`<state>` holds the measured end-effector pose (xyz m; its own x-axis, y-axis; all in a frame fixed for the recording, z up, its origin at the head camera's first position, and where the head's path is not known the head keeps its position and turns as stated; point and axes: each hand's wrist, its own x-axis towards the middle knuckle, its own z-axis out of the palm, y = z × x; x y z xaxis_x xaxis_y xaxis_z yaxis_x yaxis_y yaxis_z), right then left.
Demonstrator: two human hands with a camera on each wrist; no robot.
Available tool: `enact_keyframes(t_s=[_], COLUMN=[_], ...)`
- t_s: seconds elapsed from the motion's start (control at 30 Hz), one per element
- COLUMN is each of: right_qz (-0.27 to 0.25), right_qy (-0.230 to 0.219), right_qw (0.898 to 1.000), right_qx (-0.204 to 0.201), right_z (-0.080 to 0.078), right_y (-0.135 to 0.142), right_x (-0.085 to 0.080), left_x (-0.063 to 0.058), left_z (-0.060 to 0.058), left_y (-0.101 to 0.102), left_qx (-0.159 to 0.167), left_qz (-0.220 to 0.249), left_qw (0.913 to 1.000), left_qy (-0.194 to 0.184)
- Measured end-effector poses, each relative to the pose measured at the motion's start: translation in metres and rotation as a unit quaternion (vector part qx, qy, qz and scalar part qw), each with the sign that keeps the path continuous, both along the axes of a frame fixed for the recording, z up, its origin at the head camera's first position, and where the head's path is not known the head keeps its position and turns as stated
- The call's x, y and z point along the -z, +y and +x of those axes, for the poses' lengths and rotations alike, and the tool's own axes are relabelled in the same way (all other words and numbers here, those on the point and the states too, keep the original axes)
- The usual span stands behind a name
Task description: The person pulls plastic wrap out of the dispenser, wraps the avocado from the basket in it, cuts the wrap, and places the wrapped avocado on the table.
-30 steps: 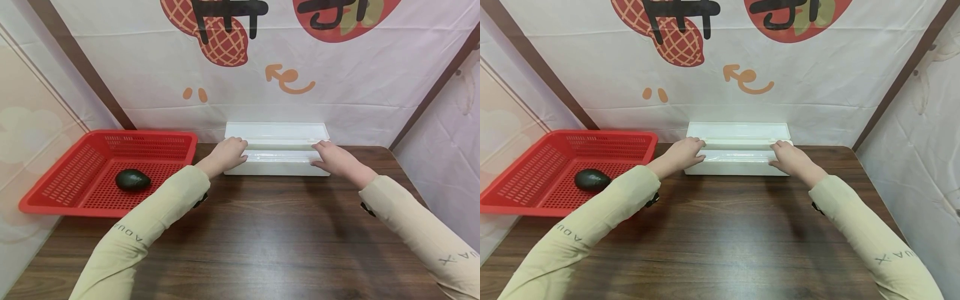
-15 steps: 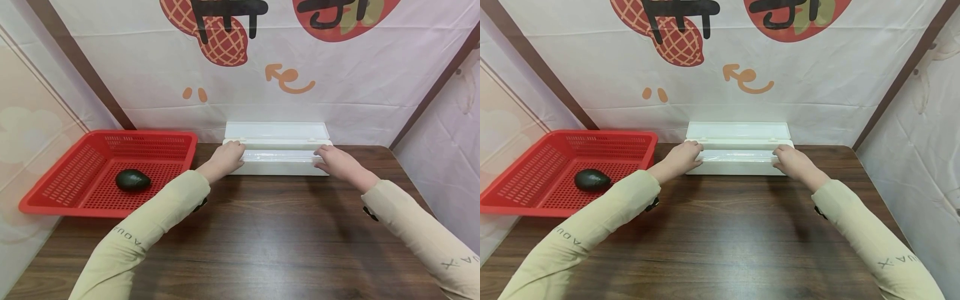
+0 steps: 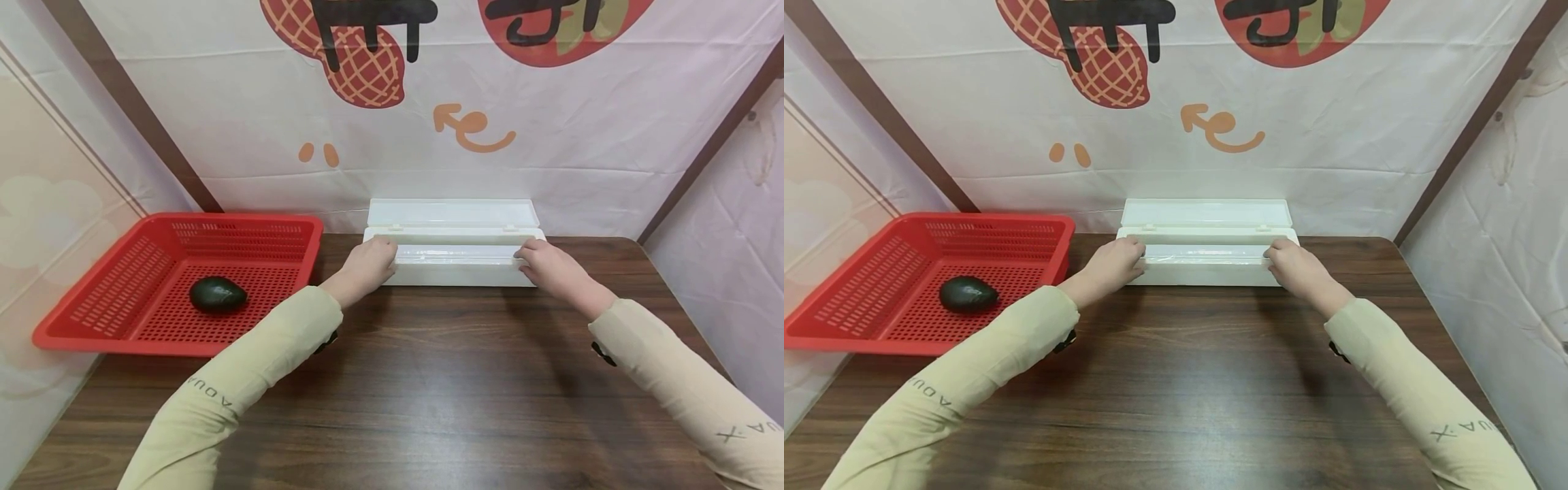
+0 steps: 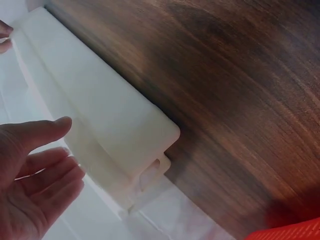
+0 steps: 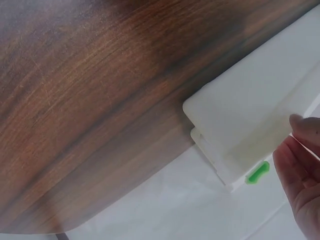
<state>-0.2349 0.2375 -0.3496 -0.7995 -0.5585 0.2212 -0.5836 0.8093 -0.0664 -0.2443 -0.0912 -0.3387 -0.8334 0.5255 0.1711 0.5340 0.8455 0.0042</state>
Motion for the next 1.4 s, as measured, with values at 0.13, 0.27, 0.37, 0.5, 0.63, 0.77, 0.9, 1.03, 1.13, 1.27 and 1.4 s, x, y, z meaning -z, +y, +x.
enact_keyframes(t_s=[0.13, 0.27, 0.37, 0.5, 0.63, 0.77, 0.9, 1.03, 1.13, 1.27, 1.4], right_qz=[-0.006, -0.015, -0.021, -0.024, -0.026, -0.026, -0.023, -0.024, -0.022, -0.019, -0.022], right_qy=[0.029, 0.062, 0.082, 0.100, 0.112, 0.108, 0.099, 0.091, 0.078, 0.055, 0.038], right_qw=[1.000, 0.998, 0.996, 0.995, 0.993, 0.994, 0.995, 0.995, 0.997, 0.998, 0.999], right_qx=[-0.004, -0.004, -0.002, -0.004, -0.015, -0.020, -0.020, -0.021, -0.018, -0.009, -0.003], right_z=[0.001, 0.002, 0.003, 0.002, 0.002, 0.002, 0.002, 0.002, 0.003, 0.003, 0.002], right_y=[0.000, 0.000, 0.000, -0.001, -0.002, 0.000, 0.001, 0.002, 0.002, 0.003, 0.003], right_x=[0.004, 0.008, 0.011, 0.014, 0.015, 0.015, 0.014, 0.012, 0.012, 0.010, 0.007], left_x=[0.003, 0.006, 0.010, 0.014, 0.015, 0.013, 0.010, 0.007, 0.006, 0.004, 0.002], left_z=[0.001, 0.001, 0.001, 0.001, 0.001, 0.002, 0.002, 0.002, 0.001, -0.001, -0.003], left_y=[0.000, 0.000, 0.002, 0.003, 0.003, 0.003, 0.004, 0.003, 0.003, 0.002, 0.000], left_qx=[0.006, 0.014, 0.023, 0.029, 0.029, 0.032, 0.038, 0.038, 0.037, 0.038, 0.041], left_qz=[-0.004, 0.001, 0.005, 0.001, -0.009, -0.017, -0.017, -0.011, -0.008, -0.010, -0.017], left_qw=[0.9998, 0.9992, 0.9982, 0.9964, 0.9957, 0.9956, 0.9963, 0.9973, 0.9978, 0.9983, 0.9984], left_qy=[0.016, 0.037, 0.056, 0.079, 0.088, 0.087, 0.076, 0.062, 0.054, 0.043, 0.035])
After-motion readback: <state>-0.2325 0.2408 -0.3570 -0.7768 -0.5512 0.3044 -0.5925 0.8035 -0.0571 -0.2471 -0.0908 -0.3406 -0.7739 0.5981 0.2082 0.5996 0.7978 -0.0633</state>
